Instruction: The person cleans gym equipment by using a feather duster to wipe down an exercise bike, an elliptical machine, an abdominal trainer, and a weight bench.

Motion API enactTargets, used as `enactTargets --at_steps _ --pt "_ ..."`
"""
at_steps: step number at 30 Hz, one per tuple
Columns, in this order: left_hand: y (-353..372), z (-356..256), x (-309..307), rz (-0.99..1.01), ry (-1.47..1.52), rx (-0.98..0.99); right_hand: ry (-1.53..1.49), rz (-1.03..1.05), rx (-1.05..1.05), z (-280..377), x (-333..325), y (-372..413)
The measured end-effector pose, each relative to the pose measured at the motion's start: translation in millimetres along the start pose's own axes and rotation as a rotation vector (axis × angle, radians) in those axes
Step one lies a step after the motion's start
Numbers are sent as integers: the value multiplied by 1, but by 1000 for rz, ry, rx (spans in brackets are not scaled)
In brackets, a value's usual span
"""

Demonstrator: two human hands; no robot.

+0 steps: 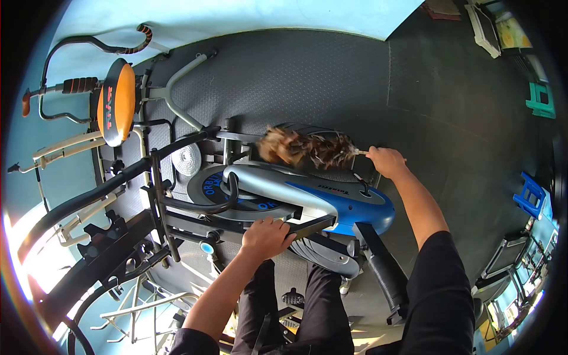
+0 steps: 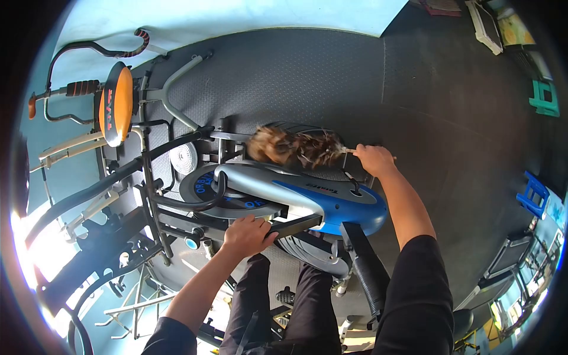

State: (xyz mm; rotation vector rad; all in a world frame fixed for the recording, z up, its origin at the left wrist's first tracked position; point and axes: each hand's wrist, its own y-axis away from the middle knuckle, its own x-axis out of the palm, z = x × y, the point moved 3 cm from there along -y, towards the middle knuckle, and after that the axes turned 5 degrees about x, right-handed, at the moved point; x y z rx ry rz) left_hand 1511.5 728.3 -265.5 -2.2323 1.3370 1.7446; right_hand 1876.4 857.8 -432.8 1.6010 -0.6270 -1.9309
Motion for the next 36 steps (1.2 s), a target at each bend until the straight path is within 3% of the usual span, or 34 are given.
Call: enactTargets --at_steps 2,4,5,7,16,19,21,23,24,26,27,28,30,35,36 --pt "0 -1 -1 9 -1 6 66 46 -2 -5 -6 6" --pt "1 -1 -2 22 -4 9 -51 -91 303 -17 -22 15" --pt "0 -2 -4 85 9 -8 -54 -96 312 -14 -28 21" --pt "-2 -4 -9 133 -1 -6 -217 -197 660 -8 -45 32" --pt "1 -10 -8 139 -62 72 -1051 -380 818 176 -75 114" --pt "3 -15 -13 201 -141 154 -1306 -529 807 235 -35 137" --pt "5 -14 -14 282 -205 -13 -1385 -680 800 272 -3 177" --pt "3 -12 -8 253 -222 123 -1467 -659 835 304 41 236" --pt "5 -20 -16 209 -154 45 -1438 -690 822 322 67 268" --pt "9 -9 -3 125 -195 85 -1438 -703 863 362 124 340" --pt "8 -13 -7 111 -237 68 -1198 -782 861 379 142 380" --pt "8 -19 -12 115 -248 89 -1327 -622 1016 394 179 411" --pt "15 -25 -18 123 -258 42 -1262 -499 1191 423 234 472" --pt "23 -21 -2 -67 -235 156 -1341 -437 1404 439 356 545" --pt "31 -25 -3 -269 -285 390 -1322 -503 1415 430 373 545"
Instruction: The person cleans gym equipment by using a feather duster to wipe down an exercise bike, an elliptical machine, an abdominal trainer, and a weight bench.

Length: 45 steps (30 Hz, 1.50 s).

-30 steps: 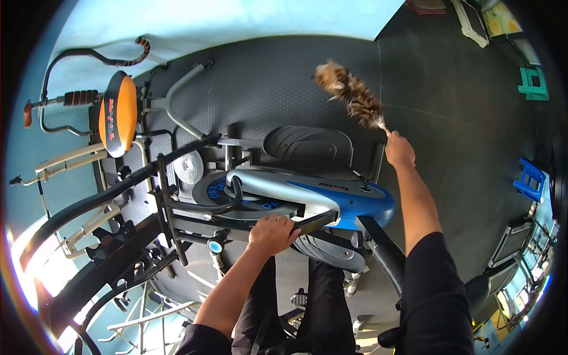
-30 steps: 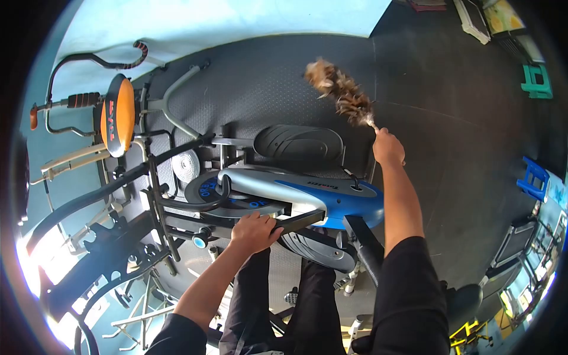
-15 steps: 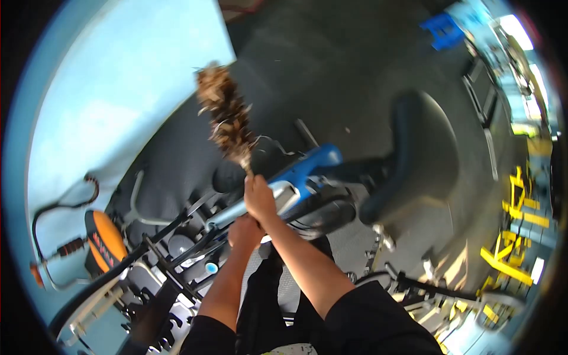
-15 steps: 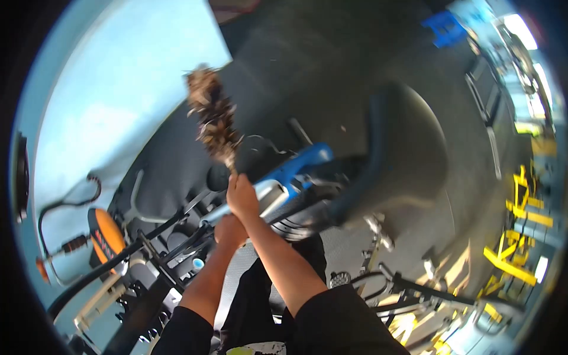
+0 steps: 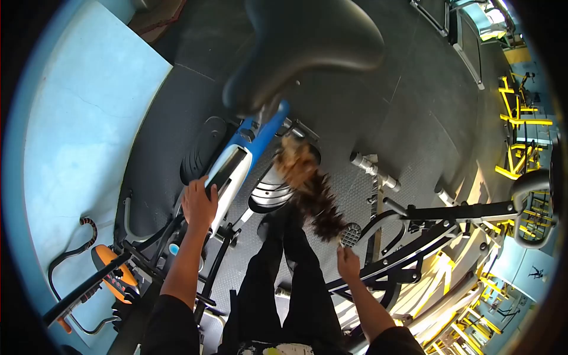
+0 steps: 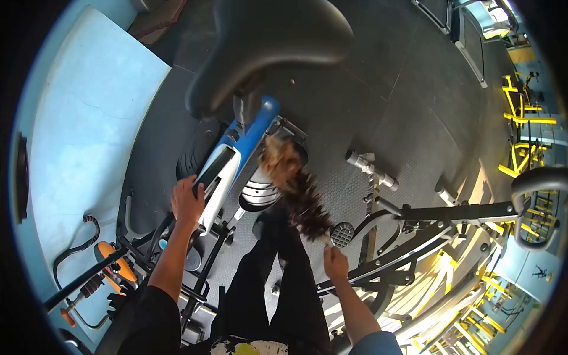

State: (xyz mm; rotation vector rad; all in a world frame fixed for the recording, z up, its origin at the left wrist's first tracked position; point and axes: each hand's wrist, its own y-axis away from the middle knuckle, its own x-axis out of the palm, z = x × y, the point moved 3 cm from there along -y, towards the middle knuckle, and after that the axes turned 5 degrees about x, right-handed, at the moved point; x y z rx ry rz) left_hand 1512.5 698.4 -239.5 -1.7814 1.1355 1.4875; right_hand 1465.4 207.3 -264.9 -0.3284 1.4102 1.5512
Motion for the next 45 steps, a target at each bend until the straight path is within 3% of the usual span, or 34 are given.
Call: enactTargets --at_steps 1,3,5,6,8,11,13,15,17,22,24,26,31,34,35,37,41,45 --pt "5 -7 -4 -224 -61 215 -10 -36 14 -14 9 -21" --pt "27 -9 13 -162 -62 279 -35 -73 -46 -33 34 -55" --pt "46 -15 53 15 199 443 133 35 -91 -38 56 -76" --pt "54 -20 74 74 292 422 117 38 -94 -40 62 -80" --pt "65 -34 104 205 420 309 288 267 -148 -46 75 -81" --pt "75 -24 155 410 576 -109 125 124 -112 -58 66 -91" --pt "76 -12 185 442 596 -179 92 88 -108 -60 65 -94" --pt "76 4 206 491 695 -338 401 306 -240 -70 71 -93" --pt "76 20 222 375 884 -490 352 254 -241 -75 61 -102" --pt "88 39 216 412 789 -518 235 253 -114 -48 29 -136" --pt "97 44 215 398 764 -515 608 439 -190 -19 -5 -135" --pt "108 50 212 413 732 -478 837 376 -155 17 -61 -127" --pt "146 65 227 462 758 -507 657 241 -179 41 -135 -148" --pt "153 41 203 548 749 -571 660 264 -175 54 -108 -136" --pt "164 52 225 545 753 -577 666 266 -180 55 -95 -133" --pt "173 57 241 435 809 -537 954 424 -317 59 -67 -124" --pt "185 57 230 500 780 -481 642 300 -211 63 -59 -123" --pt "188 54 209 519 753 -483 824 421 -250 55 -35 -106"
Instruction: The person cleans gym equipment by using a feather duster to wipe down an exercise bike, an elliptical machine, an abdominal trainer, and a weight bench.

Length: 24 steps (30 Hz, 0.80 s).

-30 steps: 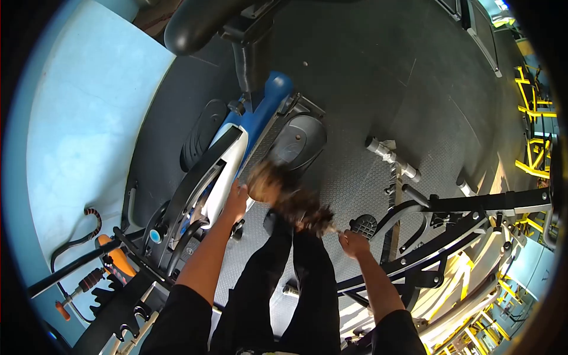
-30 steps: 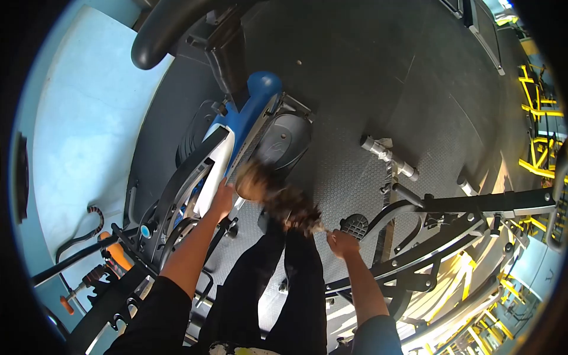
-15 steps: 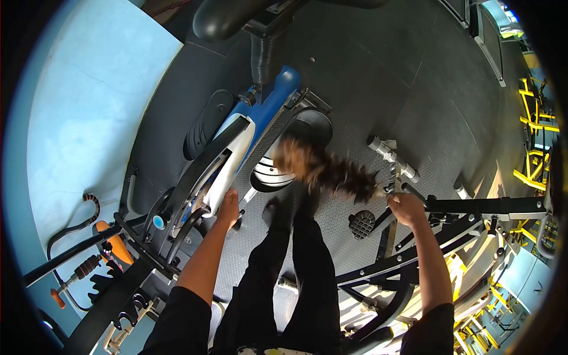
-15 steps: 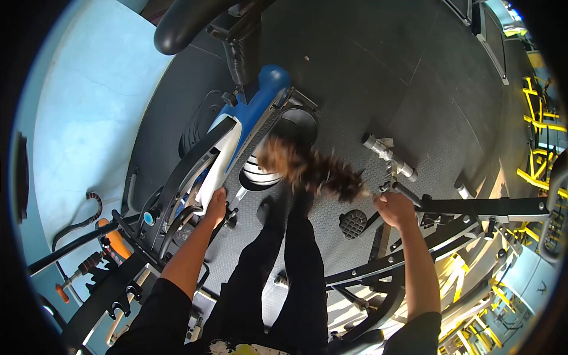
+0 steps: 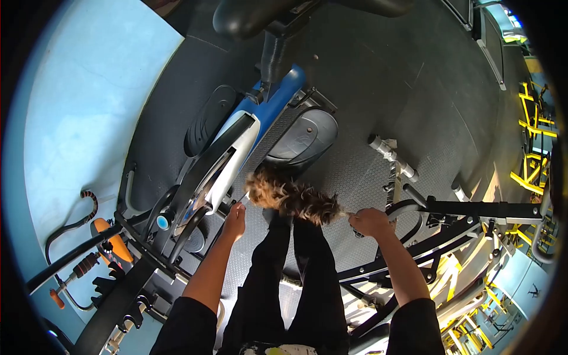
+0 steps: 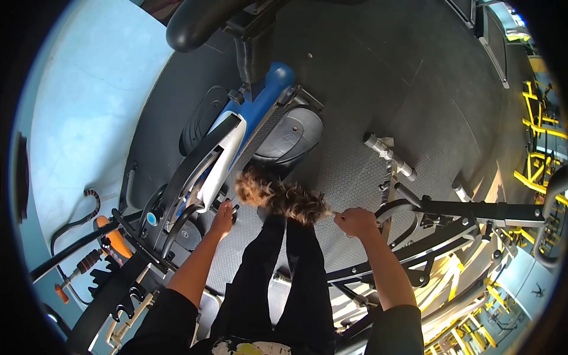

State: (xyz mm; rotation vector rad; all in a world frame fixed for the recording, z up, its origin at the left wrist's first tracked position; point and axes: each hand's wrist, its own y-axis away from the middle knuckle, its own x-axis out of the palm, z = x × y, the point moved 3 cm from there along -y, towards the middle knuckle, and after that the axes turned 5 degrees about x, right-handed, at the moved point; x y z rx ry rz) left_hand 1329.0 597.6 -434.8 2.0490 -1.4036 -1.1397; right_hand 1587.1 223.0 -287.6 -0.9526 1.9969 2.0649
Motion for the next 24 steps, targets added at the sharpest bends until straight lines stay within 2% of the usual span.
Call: enactTargets --at_steps 3,5,6,8,9,10,11,12,14,15,18,22,24 --pt "0 11 -3 -8 65 -53 -150 9 34 -18 -3 8" --pt "1 16 -1 7 10 -39 -433 -69 244 -39 11 12" --pt "1 17 1 22 -46 -28 -440 -77 253 -40 19 20" --pt "-2 31 12 34 -22 -7 -146 -45 63 -21 27 35" --pt "-1 38 15 48 10 4 -102 84 38 -17 35 39" --pt "-3 35 14 63 40 19 -121 75 43 -14 40 47" --pt "24 -24 1 60 -74 80 -170 93 -2 -9 47 56" --pt "22 -32 0 65 -89 105 -221 106 -44 -5 53 66" --pt "25 -44 0 -77 -25 240 -338 70 -7 -2 67 94" --pt "27 -56 -2 -58 -35 278 -431 49 19 -3 73 108" --pt "57 -123 -18 83 122 221 -594 29 161 -9 85 156" --pt "58 -137 -16 178 33 286 -766 -10 295 -18 123 206" --pt "64 -145 -10 230 -6 289 -963 -116 298 -20 147 220"
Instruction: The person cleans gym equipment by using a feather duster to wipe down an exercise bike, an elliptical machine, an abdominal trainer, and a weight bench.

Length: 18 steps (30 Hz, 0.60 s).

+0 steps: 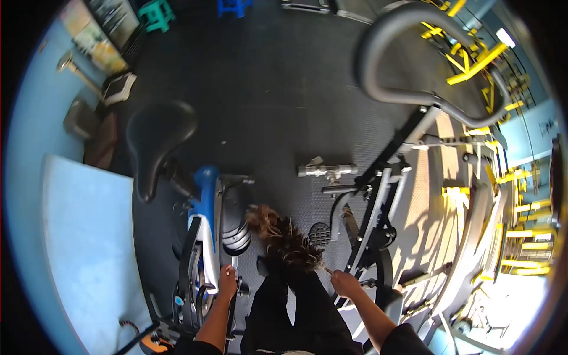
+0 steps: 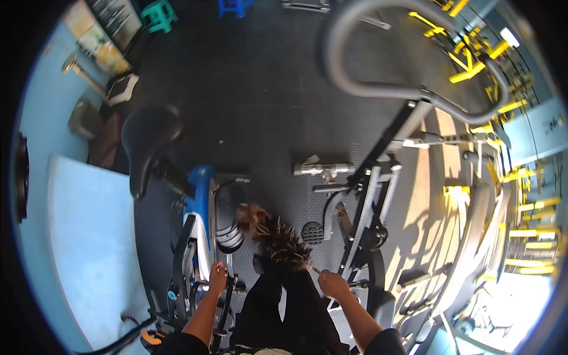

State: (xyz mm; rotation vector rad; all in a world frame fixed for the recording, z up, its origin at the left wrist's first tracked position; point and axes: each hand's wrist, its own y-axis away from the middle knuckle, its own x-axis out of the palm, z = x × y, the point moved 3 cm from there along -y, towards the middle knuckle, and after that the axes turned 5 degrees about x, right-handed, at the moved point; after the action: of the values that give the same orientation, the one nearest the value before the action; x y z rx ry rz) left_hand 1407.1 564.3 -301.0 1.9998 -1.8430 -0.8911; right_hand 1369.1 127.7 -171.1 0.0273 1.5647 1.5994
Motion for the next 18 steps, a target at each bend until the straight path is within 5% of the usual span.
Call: enactTargets --at_steps 4,8,12,18 --pt "-13 14 20 98 -171 170 -258 -91 -21 -12 13 32" --pt "0 -50 70 254 -339 39 -447 -274 82 -29 23 49" --pt "-27 -44 143 412 -492 331 -579 -447 218 -74 65 39" --pt "-70 -27 245 600 -386 13 -617 -472 347 -135 161 16"
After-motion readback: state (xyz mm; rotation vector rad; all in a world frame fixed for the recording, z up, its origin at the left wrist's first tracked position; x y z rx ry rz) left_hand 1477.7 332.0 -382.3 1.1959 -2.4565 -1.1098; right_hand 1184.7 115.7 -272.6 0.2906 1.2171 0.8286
